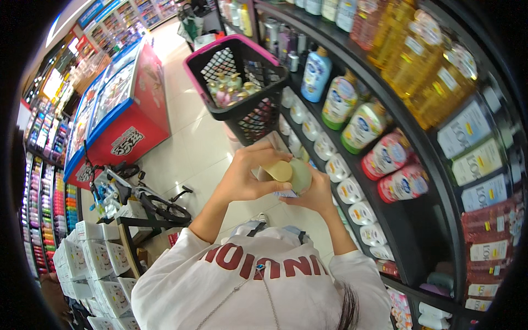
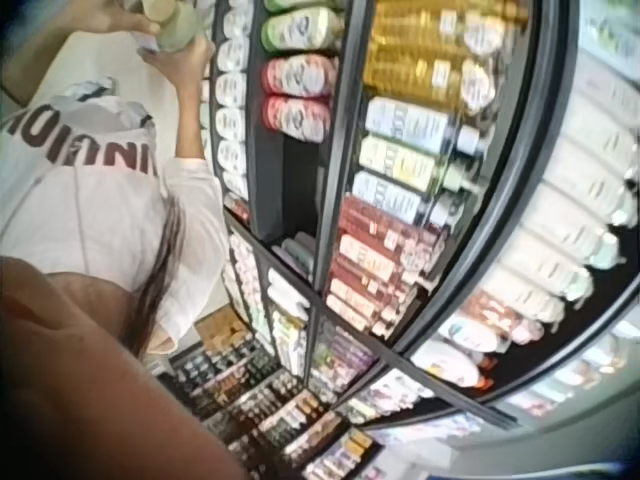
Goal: The person selects bottles from the store shelves and places them one by one into a shopping basket by hand.
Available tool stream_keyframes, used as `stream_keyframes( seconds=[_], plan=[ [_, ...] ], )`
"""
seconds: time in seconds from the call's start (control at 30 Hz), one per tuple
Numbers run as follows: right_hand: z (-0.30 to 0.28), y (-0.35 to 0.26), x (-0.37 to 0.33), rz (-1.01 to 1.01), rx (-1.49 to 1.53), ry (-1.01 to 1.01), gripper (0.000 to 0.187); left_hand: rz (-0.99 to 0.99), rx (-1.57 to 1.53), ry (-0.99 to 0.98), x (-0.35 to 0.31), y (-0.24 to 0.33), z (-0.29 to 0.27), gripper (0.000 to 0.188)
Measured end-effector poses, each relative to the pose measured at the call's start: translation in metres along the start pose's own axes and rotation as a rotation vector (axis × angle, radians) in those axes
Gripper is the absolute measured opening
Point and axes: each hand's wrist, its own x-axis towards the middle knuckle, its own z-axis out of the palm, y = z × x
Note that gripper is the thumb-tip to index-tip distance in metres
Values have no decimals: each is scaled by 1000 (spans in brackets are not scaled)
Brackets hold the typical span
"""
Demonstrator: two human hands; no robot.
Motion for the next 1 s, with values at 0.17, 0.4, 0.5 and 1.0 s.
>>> stream_keyframes(
  seconds=[0.17,0.4,0.5,1.0],
  plan=[
    [47,-27,75,-136,-42,69,67,53,113,94,-7,-10,-73,44],
    [94,-37,175,-326,-85,144,58,186,287,208,8,-28,-159,42],
    [102,-44,217,-320,-90,117,65,153,312,211,29,-48,-190,41],
    [163,59,354,-124,-64,109,71,-71,253,116,126,-198,-268,35]
  ],
)
